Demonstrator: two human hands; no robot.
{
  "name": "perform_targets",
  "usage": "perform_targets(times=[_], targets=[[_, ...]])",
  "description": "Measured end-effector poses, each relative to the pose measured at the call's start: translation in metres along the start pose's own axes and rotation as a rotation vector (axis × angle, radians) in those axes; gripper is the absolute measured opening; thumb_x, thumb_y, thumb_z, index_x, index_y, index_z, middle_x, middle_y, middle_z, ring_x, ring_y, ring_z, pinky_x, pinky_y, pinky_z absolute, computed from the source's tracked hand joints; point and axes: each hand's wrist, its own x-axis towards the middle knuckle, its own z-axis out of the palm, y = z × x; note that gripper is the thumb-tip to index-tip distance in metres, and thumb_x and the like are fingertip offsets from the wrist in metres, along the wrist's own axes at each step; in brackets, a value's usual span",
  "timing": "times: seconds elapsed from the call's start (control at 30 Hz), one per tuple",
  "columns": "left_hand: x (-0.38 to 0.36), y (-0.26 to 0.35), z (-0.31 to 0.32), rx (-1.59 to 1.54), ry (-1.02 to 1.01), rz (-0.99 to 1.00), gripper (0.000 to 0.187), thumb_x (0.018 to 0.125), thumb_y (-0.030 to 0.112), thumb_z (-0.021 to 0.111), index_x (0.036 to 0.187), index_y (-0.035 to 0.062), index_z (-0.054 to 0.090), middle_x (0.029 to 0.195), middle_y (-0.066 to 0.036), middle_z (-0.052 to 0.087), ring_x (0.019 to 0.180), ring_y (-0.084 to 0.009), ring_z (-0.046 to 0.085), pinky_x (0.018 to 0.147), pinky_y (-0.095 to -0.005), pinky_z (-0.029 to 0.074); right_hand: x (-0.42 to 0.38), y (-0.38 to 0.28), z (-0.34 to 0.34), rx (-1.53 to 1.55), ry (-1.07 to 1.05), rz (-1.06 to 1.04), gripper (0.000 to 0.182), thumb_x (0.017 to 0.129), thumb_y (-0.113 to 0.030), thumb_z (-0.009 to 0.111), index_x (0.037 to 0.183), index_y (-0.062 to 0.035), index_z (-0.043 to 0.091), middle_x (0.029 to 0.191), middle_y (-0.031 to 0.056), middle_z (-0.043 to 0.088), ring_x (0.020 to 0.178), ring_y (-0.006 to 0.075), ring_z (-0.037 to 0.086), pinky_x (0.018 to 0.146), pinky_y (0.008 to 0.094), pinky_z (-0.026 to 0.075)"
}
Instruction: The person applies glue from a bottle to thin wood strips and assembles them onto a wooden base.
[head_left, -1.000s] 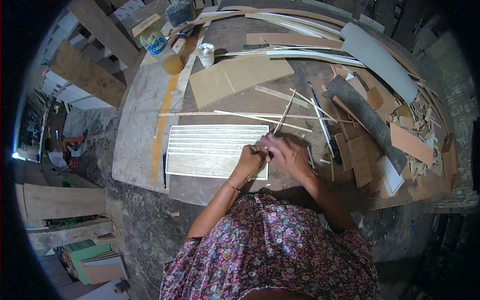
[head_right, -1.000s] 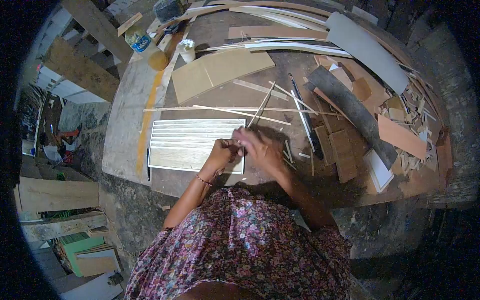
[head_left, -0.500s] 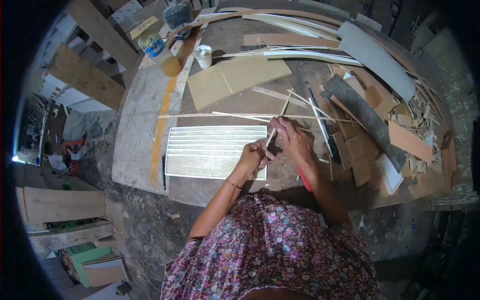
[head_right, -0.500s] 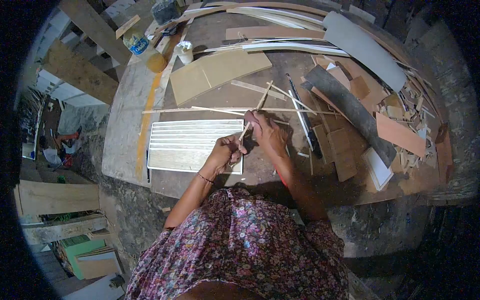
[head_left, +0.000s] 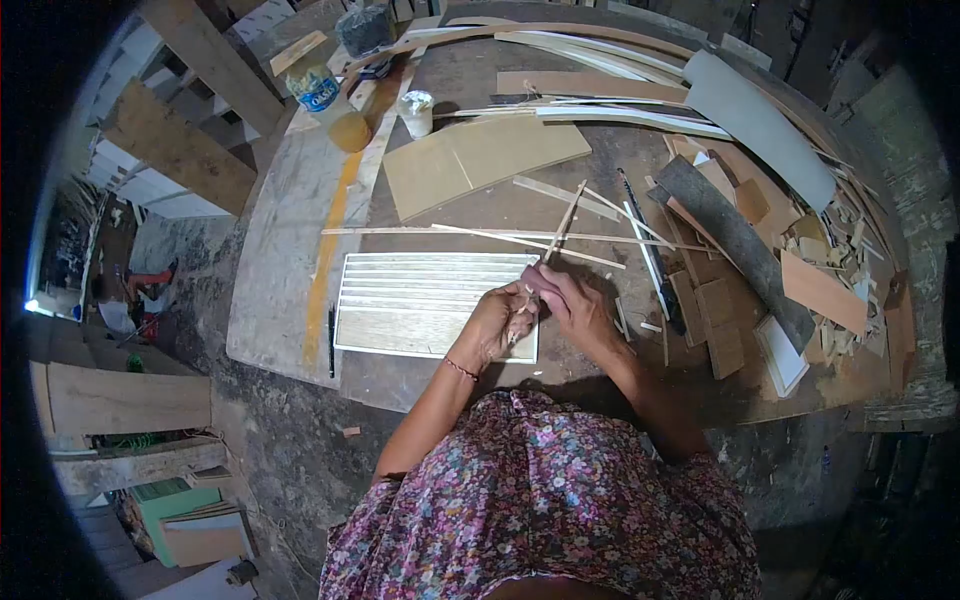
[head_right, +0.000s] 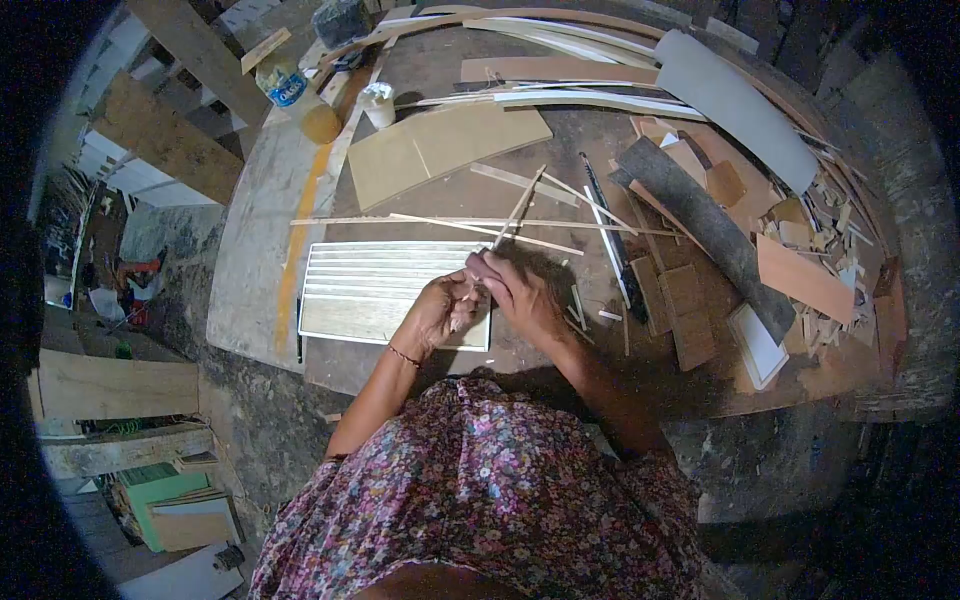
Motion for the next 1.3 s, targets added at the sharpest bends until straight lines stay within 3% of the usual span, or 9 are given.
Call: perform_targets(times=[0.17, 0.37, 0.5, 0.67, 0.8, 0.9, 1.03, 1.17, 1.3], targets=[[0.014, -0.008, -0.011, -0.2, -0.24, -0.121, 0.023, 0.086, 0.002, 0.033, 0.104, 0.0009, 0.046, 0.059, 0.003, 0.036, 0.042, -0.0047, 0.026, 0.037, -0.0164, 0.025, 0.007, 0.019, -0.006, -0.054, 0.059, 0.141, 0.029, 0.083, -0.019, 0.051, 0.109, -0.0078, 0.049, 0.096, 0.0188, 0.057, 0.085, 0.0363, 0.056, 0.071, 0.0404, 0.046], [0.008, -0.002, -0.013, -0.279, -0.13, -0.155, 0.033, 0.086, 0.003, 0.028, 0.116, -0.001, 0.041, 0.058, 0.004, 0.036, 0.042, -0.0039, 0.026, 0.037, -0.0172, 0.023, -0.003, 0.002, -0.001, 0.018, 0.002, -0.075, 0.027, 0.083, -0.017, 0.05, 0.108, -0.0081, 0.05, 0.094, 0.0186, 0.058, 0.083, 0.0368, 0.056, 0.069, 0.0401, 0.046], [0.007, -0.004, -0.007, -0.274, -0.252, -0.145, 0.024, 0.085, 0.002, 0.032, 0.104, 0.0006, 0.046, 0.059, 0.003, 0.037, 0.041, -0.0036, 0.027, 0.036, -0.0172, 0.023, 0.015, 0.022, -0.005, -0.038, 0.105, 0.166, 0.028, 0.083, -0.018, 0.05, 0.11, -0.0091, 0.049, 0.092, 0.0195, 0.058, 0.078, 0.0372, 0.058, 0.064, 0.0401, 0.047], [-0.002, 0.004, -0.005, -0.222, -0.17, -0.072, 0.016, 0.081, -0.001, 0.037, 0.091, 0.0029, 0.048, 0.06, 0.002, 0.04, 0.041, -0.0042, 0.029, 0.036, -0.0172, 0.024, 0.002, -0.003, 0.001, 0.084, 0.039, -0.116, 0.029, 0.085, -0.021, 0.047, 0.112, -0.0103, 0.048, 0.096, 0.0172, 0.058, 0.084, 0.0337, 0.058, 0.069, 0.0389, 0.047], [0.001, -0.001, -0.004, -0.189, -0.174, -0.083, 0.014, 0.081, -0.002, 0.036, 0.087, 0.0044, 0.047, 0.059, 0.0, 0.04, 0.041, -0.005, 0.03, 0.035, -0.0179, 0.024, 0.013, 0.009, -0.008, -0.065, 0.017, 0.15, 0.029, 0.084, -0.019, 0.049, 0.111, -0.0083, 0.048, 0.1, 0.0164, 0.057, 0.088, 0.0354, 0.056, 0.073, 0.0399, 0.046], [-0.001, -0.001, -0.001, -0.148, -0.162, -0.066, 0.013, 0.081, -0.002, 0.036, 0.083, 0.0056, 0.046, 0.058, 0.0, 0.039, 0.041, -0.0053, 0.03, 0.035, -0.0184, 0.024, 0.011, 0.006, -0.003, -0.023, 0.13, 0.004, 0.025, 0.082, -0.015, 0.052, 0.105, -0.0051, 0.052, 0.096, 0.0156, 0.059, 0.085, 0.0329, 0.058, 0.071, 0.0364, 0.046], [-0.002, -0.002, -0.005, -0.056, -0.075, -0.004, 0.015, 0.081, -0.002, 0.037, 0.087, 0.0045, 0.048, 0.058, -0.001, 0.041, 0.04, -0.0053, 0.03, 0.035, -0.0184, 0.025, -0.003, -0.008, -0.006, -0.05, -0.065, -0.027, 0.026, 0.082, -0.015, 0.053, 0.106, -0.0054, 0.051, 0.096, 0.0158, 0.058, 0.086, 0.0333, 0.057, 0.07, 0.0371, 0.046], [-0.006, -0.003, 0.003, 0.007, -0.085, -0.008, 0.016, 0.08, -0.003, 0.037, 0.087, 0.0034, 0.049, 0.059, -0.003, 0.044, 0.04, -0.0054, 0.031, 0.035, -0.0183, 0.024, 0.016, 0.003, -0.019, -0.061, 0.01, 0.22, 0.026, 0.082, -0.017, 0.052, 0.106, -0.0075, 0.052, 0.094, 0.0157, 0.058, 0.085, 0.0325, 0.058, 0.07, 0.0378, 0.046], [-0.007, 0.002, -0.001, -0.027, -0.125, 0.007, 0.018, 0.079, -0.005, 0.036, 0.087, 0.0034, 0.05, 0.06, -0.003, 0.044, 0.04, -0.0049, 0.03, 0.034, -0.0182, 0.024, 0.008, -0.009, -0.011, -0.057, 0.111, -0.026, 0.03, 0.085, -0.023, 0.047, 0.113, -0.0131, 0.048, 0.095, 0.0171, 0.058, 0.078, 0.0356, 0.058, 0.063, 0.0415, 0.048]])
